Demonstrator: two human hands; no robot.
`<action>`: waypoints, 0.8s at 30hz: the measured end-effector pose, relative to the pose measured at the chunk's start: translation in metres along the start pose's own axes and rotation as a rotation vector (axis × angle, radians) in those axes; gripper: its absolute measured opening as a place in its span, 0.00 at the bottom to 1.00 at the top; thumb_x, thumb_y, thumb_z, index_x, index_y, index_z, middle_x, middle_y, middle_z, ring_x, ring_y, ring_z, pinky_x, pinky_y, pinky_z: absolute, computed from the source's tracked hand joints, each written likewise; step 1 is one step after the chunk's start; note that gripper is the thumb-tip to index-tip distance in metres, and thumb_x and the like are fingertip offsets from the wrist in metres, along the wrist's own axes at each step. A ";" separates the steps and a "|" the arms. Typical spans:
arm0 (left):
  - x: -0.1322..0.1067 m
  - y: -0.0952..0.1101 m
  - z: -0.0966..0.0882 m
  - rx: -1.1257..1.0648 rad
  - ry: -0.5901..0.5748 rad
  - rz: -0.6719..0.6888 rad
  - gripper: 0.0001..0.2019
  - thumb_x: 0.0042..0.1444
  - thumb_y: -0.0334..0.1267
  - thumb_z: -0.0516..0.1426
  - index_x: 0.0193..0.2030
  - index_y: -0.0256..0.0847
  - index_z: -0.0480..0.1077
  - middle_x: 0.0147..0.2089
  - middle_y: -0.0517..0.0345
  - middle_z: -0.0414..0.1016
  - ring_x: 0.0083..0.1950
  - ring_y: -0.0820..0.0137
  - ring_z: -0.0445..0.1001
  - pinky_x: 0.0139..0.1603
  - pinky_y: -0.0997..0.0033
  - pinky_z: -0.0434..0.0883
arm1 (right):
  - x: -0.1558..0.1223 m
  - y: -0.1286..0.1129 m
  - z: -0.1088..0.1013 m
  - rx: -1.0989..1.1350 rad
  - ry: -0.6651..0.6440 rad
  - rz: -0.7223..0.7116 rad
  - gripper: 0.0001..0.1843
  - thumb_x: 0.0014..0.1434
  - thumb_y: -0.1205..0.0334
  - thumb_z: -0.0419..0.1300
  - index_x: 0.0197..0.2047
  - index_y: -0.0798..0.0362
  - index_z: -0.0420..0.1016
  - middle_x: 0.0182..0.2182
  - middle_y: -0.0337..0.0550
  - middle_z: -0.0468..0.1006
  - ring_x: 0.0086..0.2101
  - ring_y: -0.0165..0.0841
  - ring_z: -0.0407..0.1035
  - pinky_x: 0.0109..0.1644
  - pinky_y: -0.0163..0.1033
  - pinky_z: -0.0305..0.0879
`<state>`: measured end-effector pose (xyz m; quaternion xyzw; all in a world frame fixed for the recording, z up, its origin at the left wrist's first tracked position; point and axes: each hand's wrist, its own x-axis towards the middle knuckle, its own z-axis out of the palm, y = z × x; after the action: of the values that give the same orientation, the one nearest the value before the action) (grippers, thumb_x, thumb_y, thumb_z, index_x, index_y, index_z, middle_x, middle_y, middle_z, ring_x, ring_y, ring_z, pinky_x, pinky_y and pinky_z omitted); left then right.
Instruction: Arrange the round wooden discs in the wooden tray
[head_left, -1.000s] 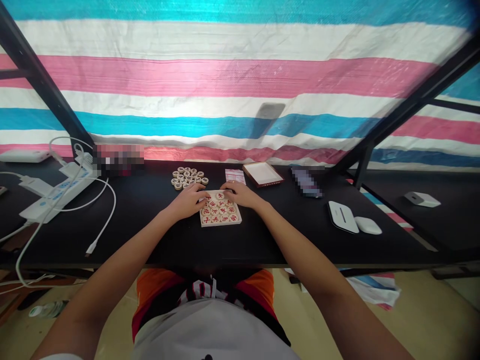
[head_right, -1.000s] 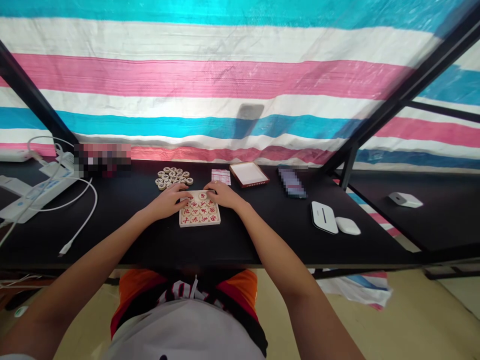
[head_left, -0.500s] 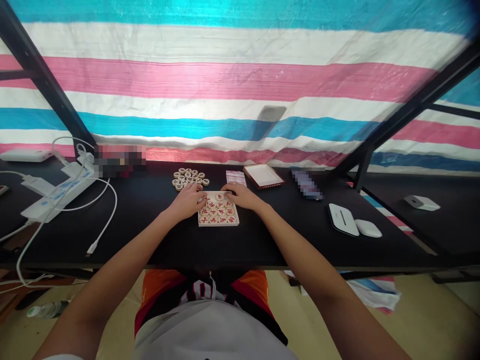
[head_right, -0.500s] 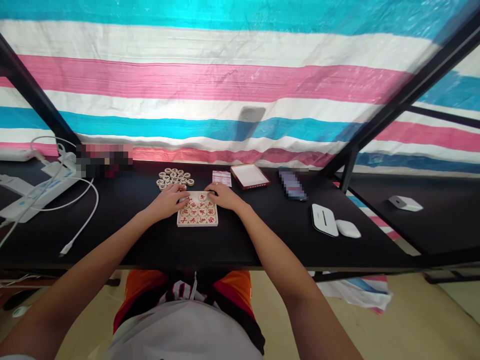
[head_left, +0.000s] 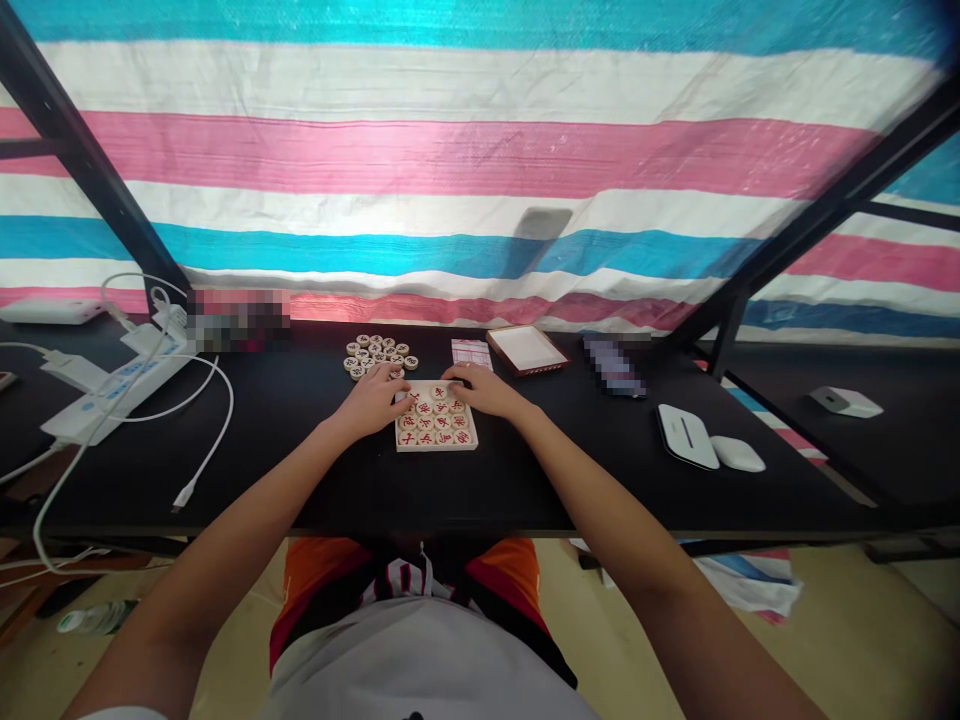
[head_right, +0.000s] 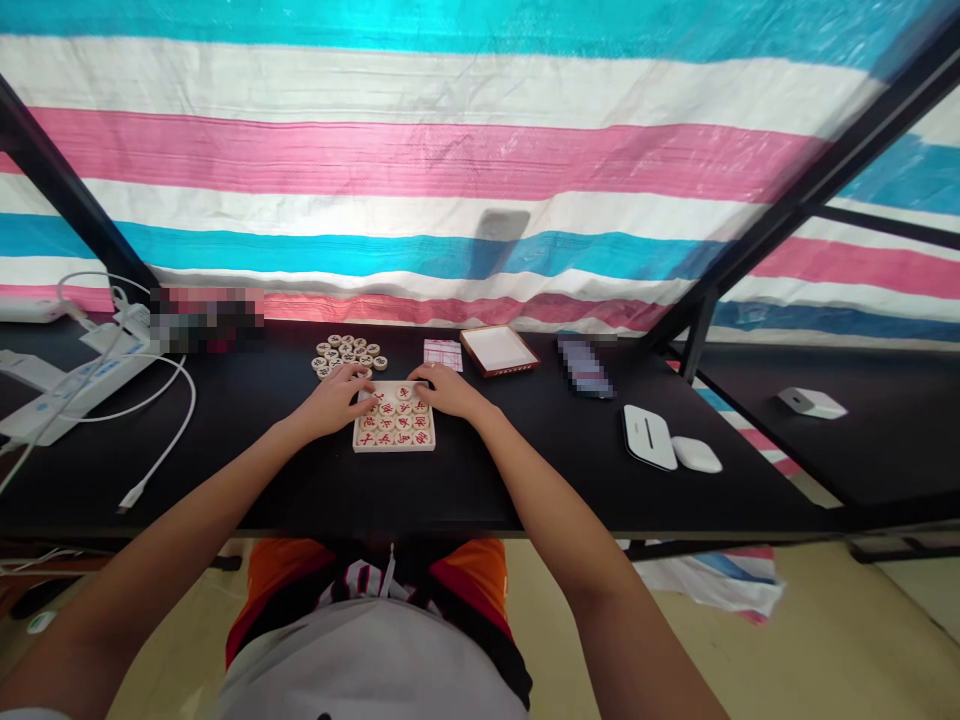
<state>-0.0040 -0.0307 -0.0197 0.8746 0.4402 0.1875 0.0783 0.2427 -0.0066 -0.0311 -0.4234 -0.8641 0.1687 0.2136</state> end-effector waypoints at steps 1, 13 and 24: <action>0.000 0.000 0.001 0.006 -0.006 0.009 0.14 0.59 0.44 0.53 0.41 0.38 0.73 0.56 0.45 0.64 0.60 0.55 0.60 0.62 0.52 0.59 | 0.000 0.000 0.000 0.003 0.001 -0.002 0.16 0.56 0.68 0.51 0.45 0.54 0.75 0.43 0.47 0.75 0.44 0.37 0.68 0.52 0.42 0.61; 0.003 0.000 0.000 -0.014 0.032 0.086 0.11 0.57 0.41 0.55 0.42 0.37 0.72 0.56 0.45 0.66 0.61 0.57 0.60 0.62 0.55 0.60 | 0.000 0.000 0.000 -0.001 0.002 0.002 0.15 0.57 0.67 0.51 0.45 0.54 0.74 0.43 0.46 0.76 0.44 0.36 0.68 0.52 0.42 0.62; 0.003 0.010 -0.004 -0.039 -0.009 0.197 0.10 0.60 0.37 0.49 0.39 0.40 0.70 0.39 0.52 0.74 0.46 0.63 0.69 0.52 0.61 0.65 | 0.000 -0.003 -0.001 -0.026 -0.009 0.010 0.15 0.58 0.67 0.51 0.46 0.55 0.74 0.43 0.47 0.76 0.44 0.37 0.68 0.51 0.42 0.62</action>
<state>0.0035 -0.0341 -0.0118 0.9128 0.3482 0.1988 0.0783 0.2413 -0.0081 -0.0283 -0.4298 -0.8650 0.1604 0.2032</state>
